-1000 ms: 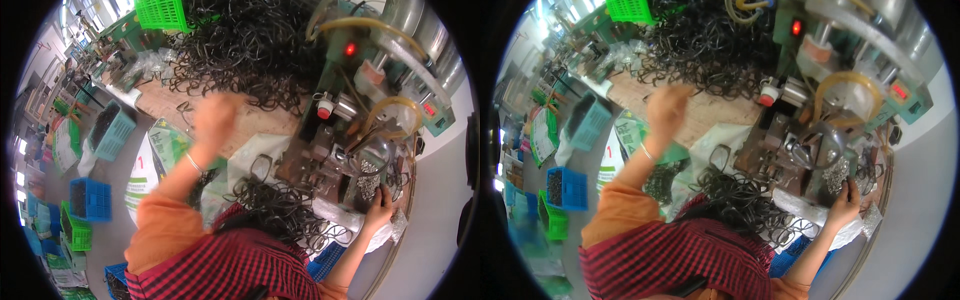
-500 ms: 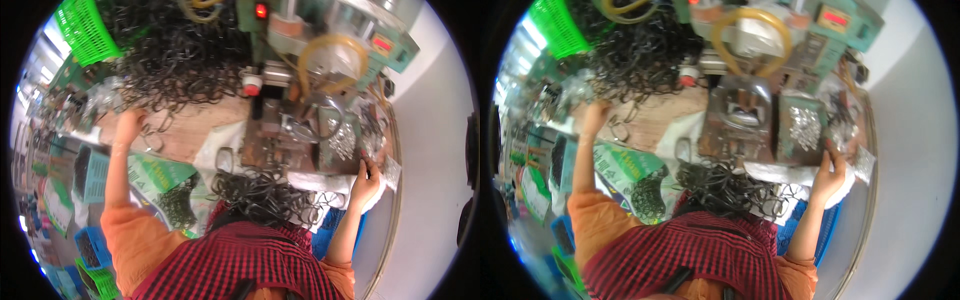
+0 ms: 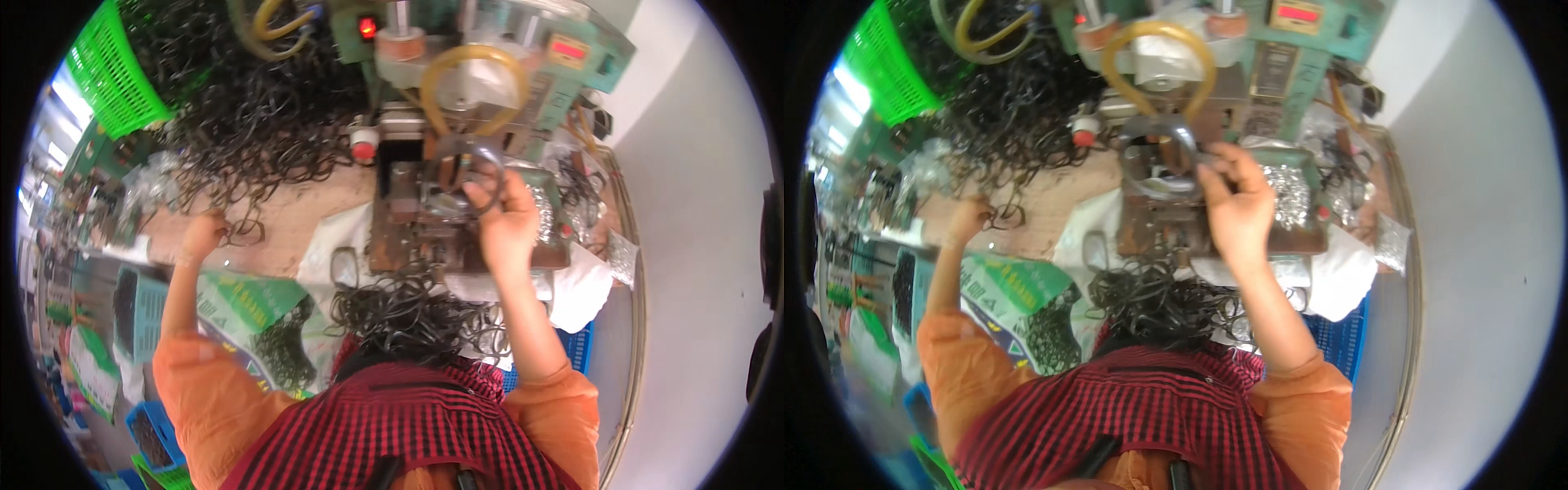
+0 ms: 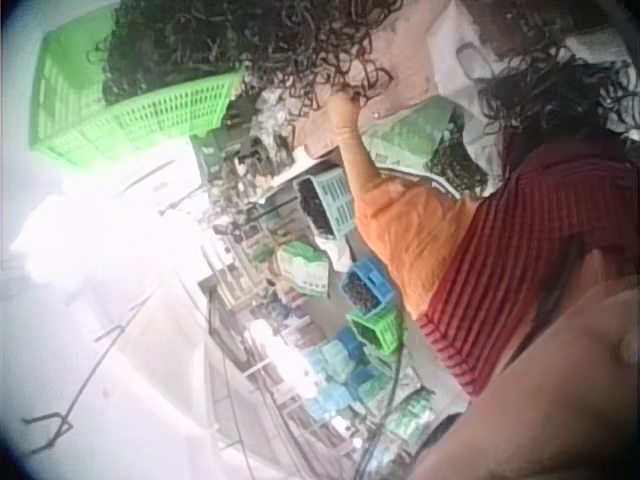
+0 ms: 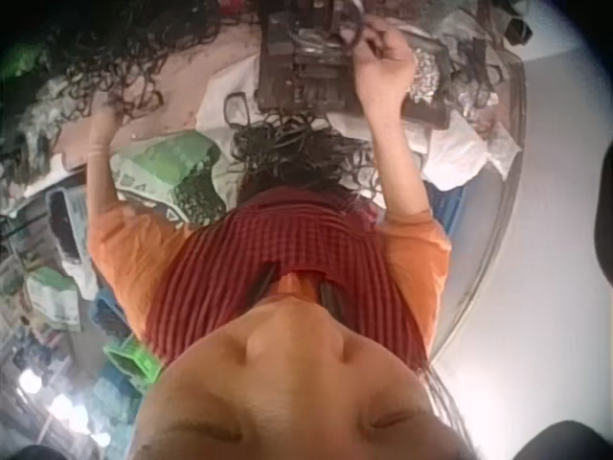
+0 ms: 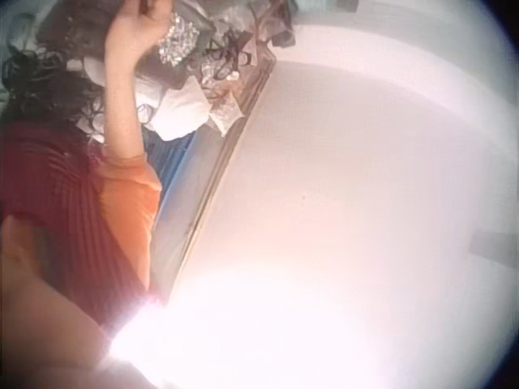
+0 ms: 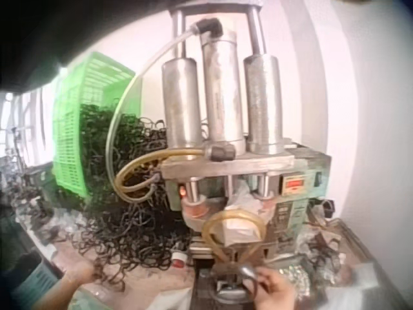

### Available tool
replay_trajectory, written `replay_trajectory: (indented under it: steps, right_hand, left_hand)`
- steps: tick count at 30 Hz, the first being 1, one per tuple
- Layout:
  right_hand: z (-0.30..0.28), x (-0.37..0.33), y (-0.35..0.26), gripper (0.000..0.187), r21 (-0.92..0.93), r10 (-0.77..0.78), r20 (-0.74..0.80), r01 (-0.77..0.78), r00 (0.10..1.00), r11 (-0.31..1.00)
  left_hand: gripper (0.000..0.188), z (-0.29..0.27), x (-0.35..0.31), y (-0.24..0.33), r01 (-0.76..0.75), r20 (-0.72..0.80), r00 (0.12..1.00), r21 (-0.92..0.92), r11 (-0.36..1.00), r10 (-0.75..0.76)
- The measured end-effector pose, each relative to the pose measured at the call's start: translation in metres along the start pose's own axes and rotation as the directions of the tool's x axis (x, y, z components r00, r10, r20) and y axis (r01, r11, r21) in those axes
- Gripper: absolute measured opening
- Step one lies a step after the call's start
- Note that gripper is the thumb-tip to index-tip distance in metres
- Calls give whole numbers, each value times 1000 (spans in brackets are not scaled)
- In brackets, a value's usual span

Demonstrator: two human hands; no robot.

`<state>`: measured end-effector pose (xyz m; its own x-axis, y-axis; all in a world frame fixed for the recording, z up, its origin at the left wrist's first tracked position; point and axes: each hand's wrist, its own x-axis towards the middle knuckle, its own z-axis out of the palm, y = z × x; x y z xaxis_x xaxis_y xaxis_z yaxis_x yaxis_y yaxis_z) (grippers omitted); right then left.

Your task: The person repeatedly picks up a coiled metal spring and a small metal component, places them into a machine, and operates the machine to assemble them. The person then removes the assembled unit and places it aside, repeating the process.

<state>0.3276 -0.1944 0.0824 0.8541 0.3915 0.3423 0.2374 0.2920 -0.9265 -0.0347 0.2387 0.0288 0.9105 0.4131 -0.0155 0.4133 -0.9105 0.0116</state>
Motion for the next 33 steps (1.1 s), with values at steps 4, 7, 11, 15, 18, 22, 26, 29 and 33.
replay_trajectory:
  steps: [4,7,11,15,18,22,26,29,33]
  right_hand:
    - [2,-3,-1,34,121,106,-7,-105,994,987]
    - [4,5,-9,38,272,207,104,-228,973,935]
    - [14,6,-25,38,367,295,152,-332,943,869]
    - [13,-11,-43,46,400,315,109,-332,943,854]
    - [10,-21,-74,52,-97,20,261,6,965,995]
    - [-37,-27,-48,40,-428,-588,646,869,486,249]
    - [-104,-45,-19,24,-883,-260,338,400,905,246]
    - [-113,-36,-3,20,-977,-219,114,149,969,151]
    - [-125,-19,48,16,-963,-395,207,258,895,79]
  left_hand:
    - [22,-59,9,153,78,-341,889,-544,836,-305]
    - [20,-68,5,268,-279,-584,812,-366,888,14]
    - [16,-82,57,353,-494,-896,436,-159,855,85]
    - [13,-104,80,343,-698,-927,88,-319,641,-366]
    - [12,-132,27,315,-790,-974,18,-153,594,-227]
    - [13,-109,37,335,-546,-929,370,-208,812,11]
    - [27,-91,73,367,-684,-918,373,-173,709,136]
    - [34,-81,94,374,-704,-926,313,-75,706,213]
    - [36,-74,109,382,-712,-911,301,-19,702,281]
